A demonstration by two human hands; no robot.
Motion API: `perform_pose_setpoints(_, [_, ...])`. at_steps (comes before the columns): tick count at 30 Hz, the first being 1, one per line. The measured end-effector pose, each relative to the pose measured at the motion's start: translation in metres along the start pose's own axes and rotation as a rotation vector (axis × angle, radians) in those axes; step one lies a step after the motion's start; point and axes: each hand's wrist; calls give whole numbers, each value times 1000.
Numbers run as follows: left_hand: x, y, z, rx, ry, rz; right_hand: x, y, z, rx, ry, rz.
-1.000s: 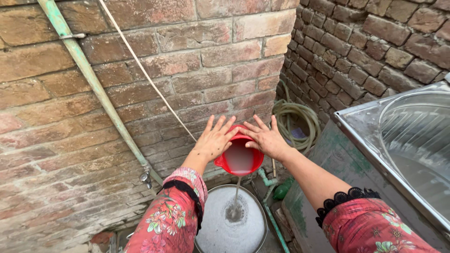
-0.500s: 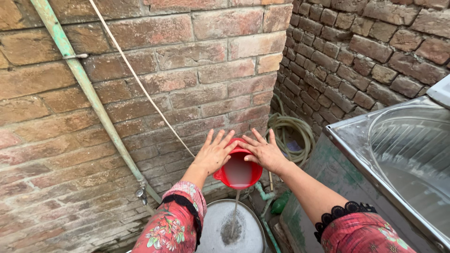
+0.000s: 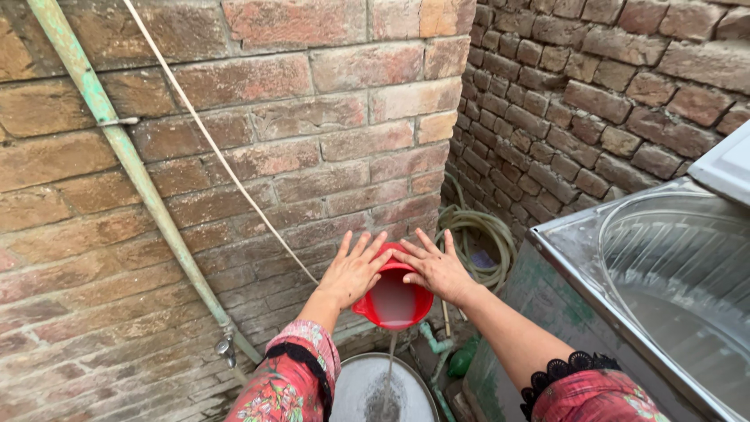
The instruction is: The person fills a washing machine with water and detergent using a red mug and then agitates the soapy water by hand.
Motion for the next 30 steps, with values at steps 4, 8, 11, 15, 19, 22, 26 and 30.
perform_pose_setpoints(4, [0, 2, -1, -5, 0, -3, 4, 2, 2, 5, -15, 0])
perform_pose_setpoints(8, [3, 2, -1, 1, -7, 6, 7, 2, 1, 5, -10, 2])
perform_pose_setpoints(11, [5, 3, -2, 1, -7, 13, 7, 3, 2, 15, 0, -3])
perform_pose_setpoints(15, [6, 4, -1, -1, 2, 14, 6, 2, 2, 29, 19, -26])
perform_pose_setpoints(19, [9, 6, -3, 7, 3, 2, 10, 1, 3, 30, 17, 22])
perform_pose_setpoints(22, [10, 5, -6, 26, 24, 10, 13, 2, 2, 20, 54, 37])
perform_pose_setpoints(26, [10, 8, -6, 4, 43, -13, 16, 0, 3, 11, 36, 91])
perform_pose_setpoints(30, [10, 9, -6, -15, 68, -35, 15, 0, 3, 13, 35, 91])
Point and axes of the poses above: each hand's wrist, its own y-axis towards the middle knuckle, its own x-axis out of the palm, z = x × y, and after that the axes turned 10 degrees about -y, right-handed
